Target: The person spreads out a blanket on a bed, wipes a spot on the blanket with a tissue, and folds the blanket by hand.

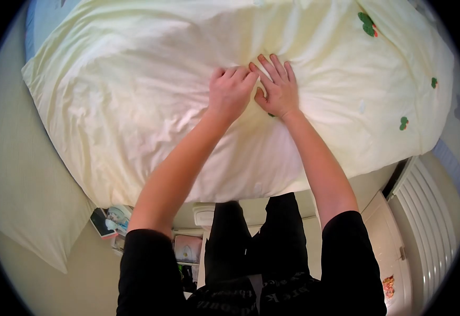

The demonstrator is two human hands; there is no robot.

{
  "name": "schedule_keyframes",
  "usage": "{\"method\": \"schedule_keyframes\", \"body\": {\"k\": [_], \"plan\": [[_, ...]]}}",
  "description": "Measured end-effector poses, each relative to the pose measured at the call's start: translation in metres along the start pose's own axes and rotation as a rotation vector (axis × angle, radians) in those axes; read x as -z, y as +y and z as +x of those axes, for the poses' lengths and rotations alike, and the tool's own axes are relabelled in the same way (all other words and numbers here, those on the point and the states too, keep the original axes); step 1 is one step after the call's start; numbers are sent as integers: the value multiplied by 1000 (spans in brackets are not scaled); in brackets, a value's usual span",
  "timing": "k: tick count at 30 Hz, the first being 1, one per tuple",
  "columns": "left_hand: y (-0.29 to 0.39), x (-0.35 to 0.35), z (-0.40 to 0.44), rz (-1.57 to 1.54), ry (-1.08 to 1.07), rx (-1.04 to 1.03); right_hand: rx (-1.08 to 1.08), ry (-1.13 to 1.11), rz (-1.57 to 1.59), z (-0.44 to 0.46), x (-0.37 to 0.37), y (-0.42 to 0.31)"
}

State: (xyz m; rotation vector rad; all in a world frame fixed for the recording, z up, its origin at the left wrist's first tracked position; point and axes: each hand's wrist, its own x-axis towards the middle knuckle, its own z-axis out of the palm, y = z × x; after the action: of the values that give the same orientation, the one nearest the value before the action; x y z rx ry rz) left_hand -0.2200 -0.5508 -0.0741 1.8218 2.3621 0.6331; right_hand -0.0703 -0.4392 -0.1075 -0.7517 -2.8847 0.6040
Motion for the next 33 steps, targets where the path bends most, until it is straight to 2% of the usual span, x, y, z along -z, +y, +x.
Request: {"method": "schedule_keyframes", "body": {"k": [2,5,8,11,14,18,23,26,29,33], "plan": [[0,-18,9,-10,52,-1,1,-6,13,-1,0,-1],[-11,-8,-21,-48,-33,-10,3,8,28,1,-1,2],[-22,8,-58,67,-281,-16,3,11,36,1,-2,1],[-12,13,-34,-25,-227,-20,-3,12,31,0,-3,1],[2,-6,6,-21,2,-5,-5,17,57,2,-5,3],[-4,-15,-18,-15,-96,-9,13,33,69,1,-6,5],[-14,14,-44,32,-305,-47,-26,21,74,2,-3,1],[3,4,-2,-21,-90,-43,-32,23,76,1,-5,2],[6,-17,21,-8,22,-24,-42,45,65,0,-7,3],[-8,-8,-16,44,-157,-67,-39,34,63,0,-7,3]]}}
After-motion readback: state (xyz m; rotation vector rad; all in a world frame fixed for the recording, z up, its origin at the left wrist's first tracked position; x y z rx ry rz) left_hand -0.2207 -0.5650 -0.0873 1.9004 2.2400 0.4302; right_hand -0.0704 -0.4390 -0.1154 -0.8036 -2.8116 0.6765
